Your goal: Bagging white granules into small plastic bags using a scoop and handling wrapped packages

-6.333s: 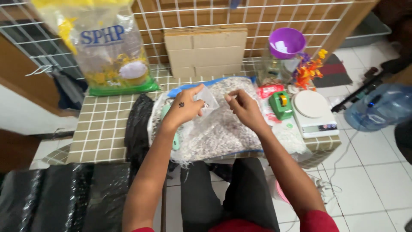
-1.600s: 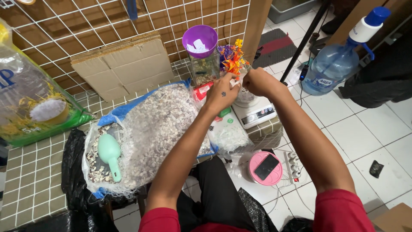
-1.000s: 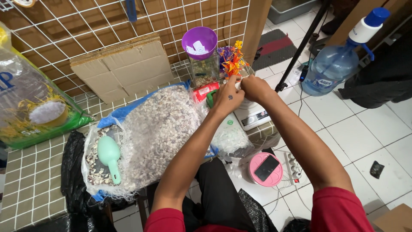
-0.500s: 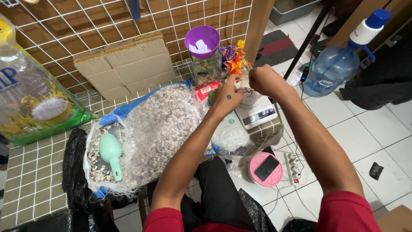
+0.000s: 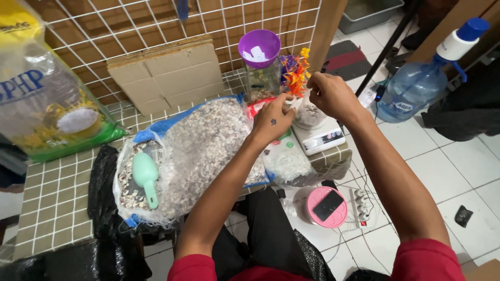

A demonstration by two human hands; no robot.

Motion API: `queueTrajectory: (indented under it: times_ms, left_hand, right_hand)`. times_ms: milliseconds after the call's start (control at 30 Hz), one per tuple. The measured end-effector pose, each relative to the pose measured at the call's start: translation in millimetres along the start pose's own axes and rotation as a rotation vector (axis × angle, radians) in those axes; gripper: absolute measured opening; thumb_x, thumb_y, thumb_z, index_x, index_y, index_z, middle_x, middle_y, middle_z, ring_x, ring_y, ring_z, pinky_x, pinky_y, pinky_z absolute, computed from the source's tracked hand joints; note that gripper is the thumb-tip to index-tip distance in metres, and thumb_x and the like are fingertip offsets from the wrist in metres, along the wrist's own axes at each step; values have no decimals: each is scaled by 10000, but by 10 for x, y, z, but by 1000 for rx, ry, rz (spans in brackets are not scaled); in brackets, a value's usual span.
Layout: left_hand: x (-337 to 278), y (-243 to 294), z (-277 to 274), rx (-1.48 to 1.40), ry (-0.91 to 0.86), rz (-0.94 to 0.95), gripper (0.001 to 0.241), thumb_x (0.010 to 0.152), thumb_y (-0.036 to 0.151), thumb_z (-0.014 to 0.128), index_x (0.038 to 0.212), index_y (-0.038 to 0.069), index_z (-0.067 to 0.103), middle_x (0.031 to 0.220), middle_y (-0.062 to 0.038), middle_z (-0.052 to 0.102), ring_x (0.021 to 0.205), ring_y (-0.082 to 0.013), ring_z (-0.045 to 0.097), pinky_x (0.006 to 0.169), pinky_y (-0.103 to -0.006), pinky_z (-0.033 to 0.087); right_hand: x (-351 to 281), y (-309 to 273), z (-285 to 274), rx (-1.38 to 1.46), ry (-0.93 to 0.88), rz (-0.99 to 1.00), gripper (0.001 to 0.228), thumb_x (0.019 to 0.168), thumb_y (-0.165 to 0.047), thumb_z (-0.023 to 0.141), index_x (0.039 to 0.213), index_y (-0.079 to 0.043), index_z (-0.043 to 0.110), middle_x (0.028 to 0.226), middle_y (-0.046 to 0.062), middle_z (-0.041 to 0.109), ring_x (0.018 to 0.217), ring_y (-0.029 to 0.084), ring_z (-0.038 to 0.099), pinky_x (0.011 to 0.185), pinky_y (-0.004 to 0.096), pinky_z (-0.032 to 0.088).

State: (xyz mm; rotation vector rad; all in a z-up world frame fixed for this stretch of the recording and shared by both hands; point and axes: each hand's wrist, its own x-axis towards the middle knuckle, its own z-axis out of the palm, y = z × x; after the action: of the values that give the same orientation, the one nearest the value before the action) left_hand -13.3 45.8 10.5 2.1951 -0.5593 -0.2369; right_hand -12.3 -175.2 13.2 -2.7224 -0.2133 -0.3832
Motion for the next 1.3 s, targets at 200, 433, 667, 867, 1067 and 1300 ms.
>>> queueTrajectory:
  times_ms: [200, 433, 667, 867, 1067, 1300]
  left_hand:
    - [-261, -218, -275, 47, 6, 1, 397, 918, 349, 560, 1303, 278, 625, 989, 9, 774, 1104, -321, 712, 971, -550, 534]
    - [-745, -587, -734, 40, 45, -73, 381, 904, 359, 581, 1260, 257, 669, 991, -4, 772, 1084, -336, 716, 972, -562, 530]
    - [-1428, -892, -1374, 30, 161, -173, 384, 932, 299, 584, 1266, 139, 686, 1092, -165, 769, 1174, -442, 660, 1016, -618, 485]
    - [-1883, -1579, -1821, 127, 256, -408, 351, 933, 388, 614, 1245, 250, 694, 1111, -60, 774, 1190, -315, 675, 1036, -520, 506]
    - [-2232, -1832, -1993, 46, 359, -481, 351, 943, 328, 605, 1236, 167, 715, 1061, -95, 780, 1120, -364, 698, 983, -573, 516]
    - [-2170, -1904, -1973, 113, 287, -477, 360, 913, 407, 586, 1216, 252, 705, 1048, 18, 783, 1130, -292, 698, 1021, -521, 512]
  right_hand:
    - [-24, -548, 59, -56, 8, -58, 100, 926, -158, 667, 1002, -96, 683, 947, 101, 655, 849, 391, 707, 680, 538, 585]
    - [97, -999, 614, 10, -67, -232, 105, 948, -143, 633, 1029, -112, 692, 935, 148, 637, 898, 456, 691, 712, 571, 570]
    - [145, -1849, 1058, 184, -209, -418, 110, 913, -99, 666, 1018, -68, 680, 891, 213, 668, 901, 488, 685, 737, 556, 558]
    - [266, -2653, 1809, 351, -286, -467, 123, 885, -93, 690, 1006, -69, 697, 851, 185, 709, 815, 415, 725, 718, 501, 578]
    - [500, -3206, 2528, 449, -240, -437, 278, 908, -107, 673, 1185, -130, 691, 868, 116, 738, 762, 334, 744, 703, 455, 589]
    - [472, -2856, 2233, 422, -191, -411, 388, 916, -141, 685, 1300, -193, 660, 979, 112, 744, 756, 345, 745, 671, 450, 596]
